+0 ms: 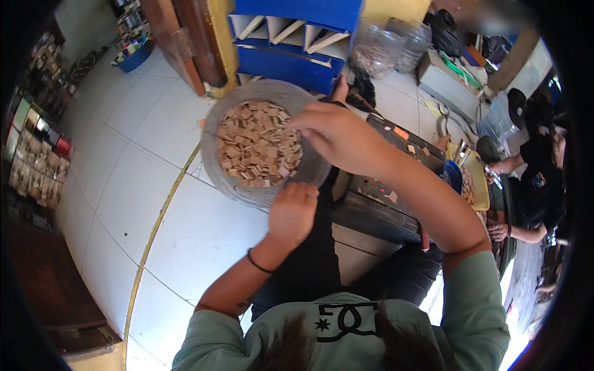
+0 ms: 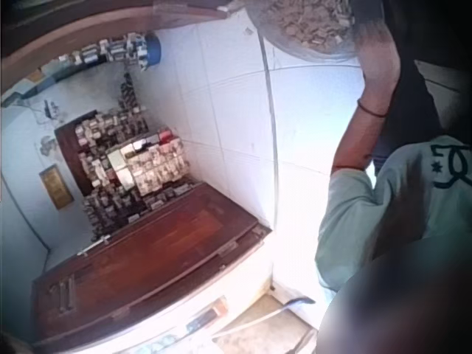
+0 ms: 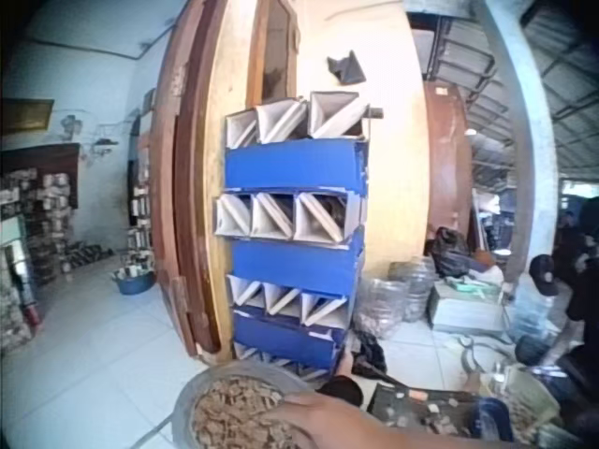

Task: The person sits on the floor and repeatedly picks up small wooden blocks and thin sticks, then uses a hammer to drive the sticks into the blocks. The person places the assembled items into a nearby container.

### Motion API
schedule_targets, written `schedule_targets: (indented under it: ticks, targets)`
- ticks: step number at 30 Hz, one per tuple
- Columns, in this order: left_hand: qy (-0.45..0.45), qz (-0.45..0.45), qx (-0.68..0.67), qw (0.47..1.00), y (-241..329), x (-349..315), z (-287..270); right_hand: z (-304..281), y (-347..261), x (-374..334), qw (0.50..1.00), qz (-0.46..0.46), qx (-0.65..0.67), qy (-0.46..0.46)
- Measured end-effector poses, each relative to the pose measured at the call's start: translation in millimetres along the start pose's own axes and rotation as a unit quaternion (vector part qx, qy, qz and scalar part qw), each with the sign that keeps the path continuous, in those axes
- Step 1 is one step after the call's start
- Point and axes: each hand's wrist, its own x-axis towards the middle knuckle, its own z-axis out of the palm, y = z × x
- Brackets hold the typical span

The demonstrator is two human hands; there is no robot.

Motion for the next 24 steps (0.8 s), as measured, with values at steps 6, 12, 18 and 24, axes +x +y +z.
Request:
schedule_targets:
  ticks: [6,12,18,24]
  targets:
    - [0.021,-0.019,0.032,0.999,5,-16,13,117,41,100,0.85,0.174,-0.198,-0.456]
    - [0.007,0.006,-0.072,0.997,0,-31,21,193,65,104,0.866,0.269,-0.163,-0.388]
    - [-0.037,-0.008,-0.028,0.999,10,-42,19,229,50,67,0.831,0.085,-0.225,-0.502]
    - [-0.07,-0.019,-0.017,0.997,6,-49,16,228,53,71,0.86,0.136,-0.206,-0.446]
